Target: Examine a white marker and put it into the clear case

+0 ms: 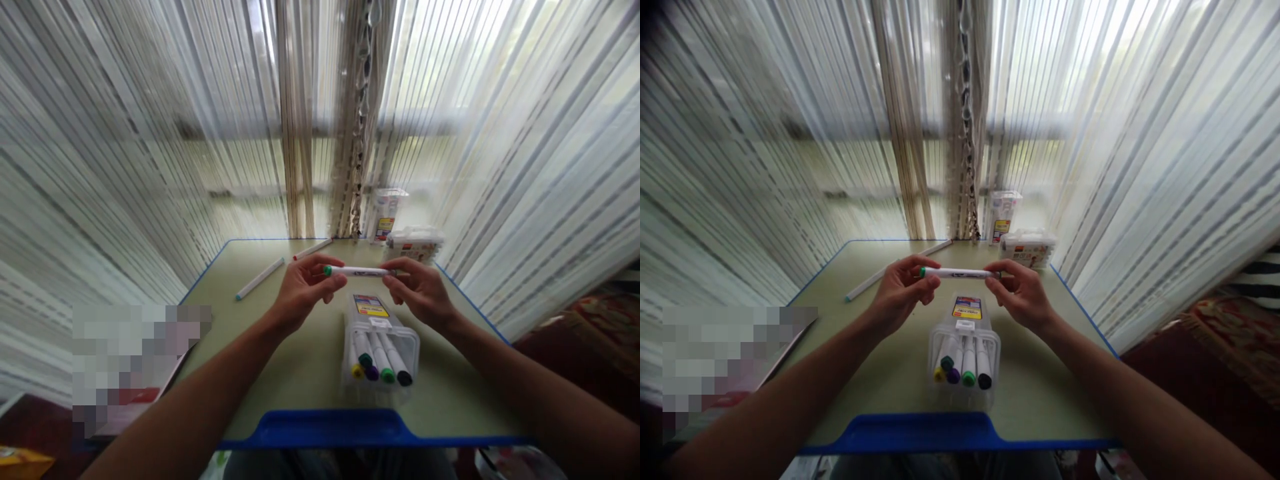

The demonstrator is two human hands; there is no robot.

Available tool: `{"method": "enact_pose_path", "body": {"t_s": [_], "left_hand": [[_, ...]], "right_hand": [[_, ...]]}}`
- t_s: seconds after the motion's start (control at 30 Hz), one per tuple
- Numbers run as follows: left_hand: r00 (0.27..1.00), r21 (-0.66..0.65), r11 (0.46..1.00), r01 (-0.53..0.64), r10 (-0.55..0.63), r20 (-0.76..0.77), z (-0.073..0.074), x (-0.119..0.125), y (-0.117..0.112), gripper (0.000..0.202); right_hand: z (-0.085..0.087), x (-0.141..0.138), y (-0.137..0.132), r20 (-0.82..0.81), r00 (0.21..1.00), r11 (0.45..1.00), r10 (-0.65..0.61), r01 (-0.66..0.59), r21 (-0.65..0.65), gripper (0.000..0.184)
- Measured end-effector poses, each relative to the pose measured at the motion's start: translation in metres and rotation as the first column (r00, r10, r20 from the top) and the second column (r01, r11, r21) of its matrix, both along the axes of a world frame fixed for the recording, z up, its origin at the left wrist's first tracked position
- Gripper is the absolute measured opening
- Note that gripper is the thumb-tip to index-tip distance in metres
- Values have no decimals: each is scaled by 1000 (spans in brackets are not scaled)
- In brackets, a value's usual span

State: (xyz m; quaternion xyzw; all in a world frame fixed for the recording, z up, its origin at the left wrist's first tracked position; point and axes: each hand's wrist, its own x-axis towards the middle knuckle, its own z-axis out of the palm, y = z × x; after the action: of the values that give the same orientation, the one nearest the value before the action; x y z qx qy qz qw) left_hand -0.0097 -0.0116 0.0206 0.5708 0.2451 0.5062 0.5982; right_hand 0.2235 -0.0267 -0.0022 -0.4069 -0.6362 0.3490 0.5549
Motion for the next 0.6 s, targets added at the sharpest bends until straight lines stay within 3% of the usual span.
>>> {"method": "enact_pose_path", "body": {"t_s": [0.17,0.3,0.43,0.6], "left_hand": [[997,-6,997,-75,75,9,-4,-3,9,27],[984,-53,986,-158,152,-94,-11,-3,19,31],[974,-122,982,-147,122,-190,-17,-2,23,35],[968,-161,981,-109,68,-240,-21,0,23,35]], "right_hand": [[1,-2,-2,-14,999,999,-39,39,32,27],[4,-5,-6,25,993,985,-112,108,131,22],[7,-8,-13,155,969,945,-192,140,295,18],[9,-9,-15,259,938,873,-232,83,481,15]]}}
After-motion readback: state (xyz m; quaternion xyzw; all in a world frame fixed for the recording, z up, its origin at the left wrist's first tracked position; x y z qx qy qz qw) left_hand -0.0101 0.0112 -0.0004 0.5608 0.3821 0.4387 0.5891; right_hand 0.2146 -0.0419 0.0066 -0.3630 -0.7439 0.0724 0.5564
